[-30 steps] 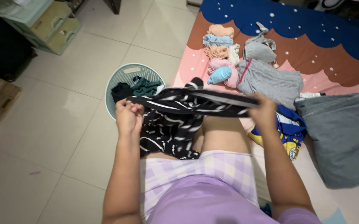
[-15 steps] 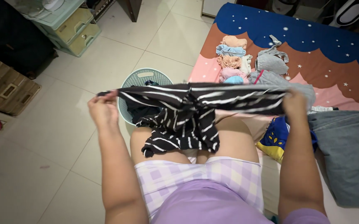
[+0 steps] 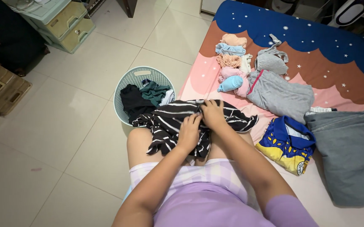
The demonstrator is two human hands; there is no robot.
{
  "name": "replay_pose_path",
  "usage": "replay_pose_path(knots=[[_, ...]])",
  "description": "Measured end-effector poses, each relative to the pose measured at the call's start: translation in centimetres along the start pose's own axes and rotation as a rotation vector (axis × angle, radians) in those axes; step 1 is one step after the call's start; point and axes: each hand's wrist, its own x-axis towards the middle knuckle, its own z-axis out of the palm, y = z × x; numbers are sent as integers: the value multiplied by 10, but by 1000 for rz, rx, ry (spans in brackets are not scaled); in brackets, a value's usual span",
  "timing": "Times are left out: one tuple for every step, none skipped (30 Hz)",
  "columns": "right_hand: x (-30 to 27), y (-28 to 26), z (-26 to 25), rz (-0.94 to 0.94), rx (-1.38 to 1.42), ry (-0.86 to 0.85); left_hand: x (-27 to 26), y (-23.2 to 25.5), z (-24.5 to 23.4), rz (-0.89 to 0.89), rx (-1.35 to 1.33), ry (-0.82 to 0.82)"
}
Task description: The person sits on a bed and folds various garments one by one, including a red and gray shirt, a white shirt, gray shorts, a colorful patterned shirt, and a black-and-white striped shirt. Each item is smoothed and folded neatly, then placed on the bed.
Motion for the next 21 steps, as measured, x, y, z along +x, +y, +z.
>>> replay_pose_path(knots=[[7,0,2,51,104,-68,5,-1,-3,-42,85,-19],[14,3,5,100,206,-134,11,-6,-6,-83,170,-36],[19,6,8,147,307,-202,15,-12,-8,-123,255,-54],[24,8,10,240,493,-160,18,-20,-10,-160,234,-96],[28,13,9,332,679,-116,20,-29,-12,-197,213,-138],[30,20,4,425,863,-69,21,-36,-13,-233,191,-181],[30,28,-5,515,1221,12,21,-42,-15,-171,108,-62],[27,36,-17,599,1577,102,19,-48,-19,-106,24,57],[26,49,-33,702,1616,106,18,-54,-25,-42,-60,175],[20,69,-54,810,1651,108,17,-57,-35,-139,-127,289],[7,89,-74,756,1763,137,17,-60,-48,-237,-193,404],[-9,116,-98,728,1578,221,21,-66,-67,-346,-221,481],[-23,137,-116,697,1391,299,26,-73,-91,-455,-249,559],[-41,156,-130,794,1737,318,30,-79,-116,-572,-275,639],[-55,170,-137,695,1777,371,35,-86,-143,-689,-298,719],[-70,186,-147,589,1814,422,44,-96,-170,-655,-208,763],[-80,190,-149,633,1619,393,51,-96,-186,-623,-116,806],[-88,189,-148,667,1428,364,54,-92,-194,-592,-80,858],[-94,184,-146,696,1236,335,57,-85,-197,-560,-44,909],[-98,173,-141,684,964,254,59,-75,-193,-524,-7,957],[-100,156,-134,664,692,175,55,-60,-181,-366,-121,811]])
